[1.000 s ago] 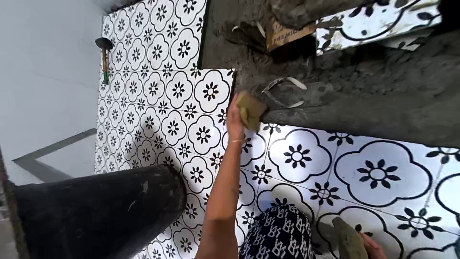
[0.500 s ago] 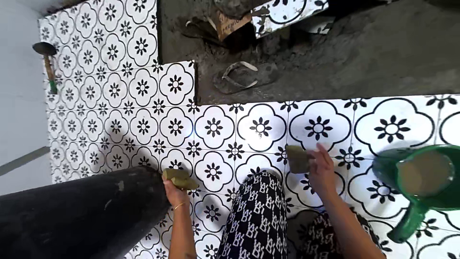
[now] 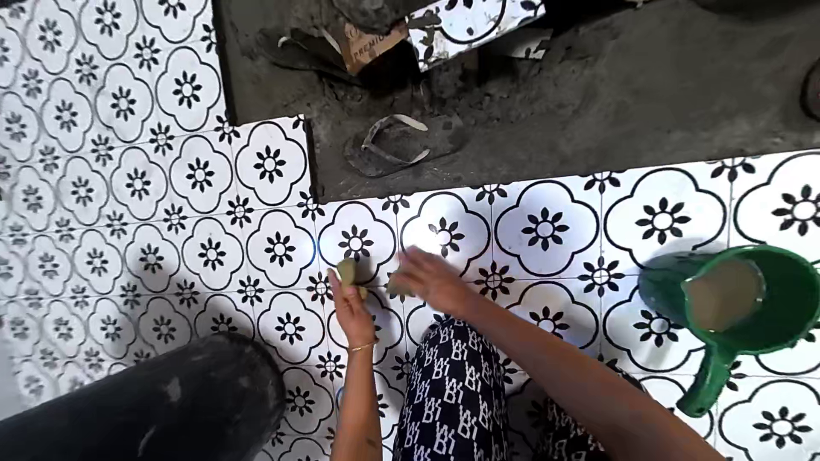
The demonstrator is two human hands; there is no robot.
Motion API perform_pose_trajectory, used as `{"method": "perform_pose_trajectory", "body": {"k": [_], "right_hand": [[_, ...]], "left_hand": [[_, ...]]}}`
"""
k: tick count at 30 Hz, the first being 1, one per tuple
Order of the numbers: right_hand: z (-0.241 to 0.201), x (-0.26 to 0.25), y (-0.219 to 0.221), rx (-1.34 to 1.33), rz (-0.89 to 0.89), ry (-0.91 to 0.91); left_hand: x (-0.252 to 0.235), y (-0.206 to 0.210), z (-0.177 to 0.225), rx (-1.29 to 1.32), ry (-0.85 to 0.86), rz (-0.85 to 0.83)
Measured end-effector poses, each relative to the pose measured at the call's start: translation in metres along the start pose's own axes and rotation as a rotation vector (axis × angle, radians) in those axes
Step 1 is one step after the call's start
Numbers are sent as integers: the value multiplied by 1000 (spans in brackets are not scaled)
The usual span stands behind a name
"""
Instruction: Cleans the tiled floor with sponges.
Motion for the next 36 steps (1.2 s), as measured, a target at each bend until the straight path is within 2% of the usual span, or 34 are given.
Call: {"method": "perform_pose_trajectory", "body": {"k": [2,4,5,7,9,11,12,14,16,18,20,21,23,26,27,29,31,33,36], "right_hand": [[-5,-21,20,-36,-236,-211],[9,-33,18,-49,-299,-343],[18,-38,10,-50,-286,-347],[43,-49,-17,-59,-146,-228],[89,-62,-53,-74,130,-20],[130,-68,-103,43,384,204],[137,-66,-129,106,490,317],[125,-56,-155,155,610,374],[85,-26,-122,52,461,266],[54,9,-64,1,158,-16],[49,23,-40,-14,-127,-210],[60,26,-43,-40,-119,-203],[92,24,-74,-103,141,-7],[136,43,-146,96,602,432],[141,61,-165,164,746,561],[133,107,-181,265,982,766],[130,151,-160,341,1066,956],[135,162,-118,406,1013,1045],[115,105,-68,407,885,872]], "left_hand": [[-5,13,-5,-68,83,-79],[-8,22,-7,-40,57,-116],[-8,25,-8,-37,51,-134],[-5,31,-12,-74,108,-149],[-1,37,-18,-124,158,-143],[3,41,-21,-128,145,-98],[2,43,-20,-114,123,-65],[-1,51,-8,-62,25,18],[-7,65,14,-9,-104,79],[-19,92,42,25,-155,44],[-32,122,73,91,-136,-67],[-36,135,89,165,-146,-130],[-41,150,119,368,-212,-186],[-30,135,150,652,-305,-229],[-25,122,151,672,-282,-215],[-18,91,141,537,-135,-144],[-8,65,116,314,27,-101],[5,53,85,150,76,-131],[26,61,42,-98,193,-295]]}}
Point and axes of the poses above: each hand's wrist, its own x-axis away from the middle knuckle, its own y-axis out of the palm, z = x × y, the point moved 2 cm from there along -x, towards the middle knuckle, and after that the axes turned 9 degrees about z, right-handed, at the moved point
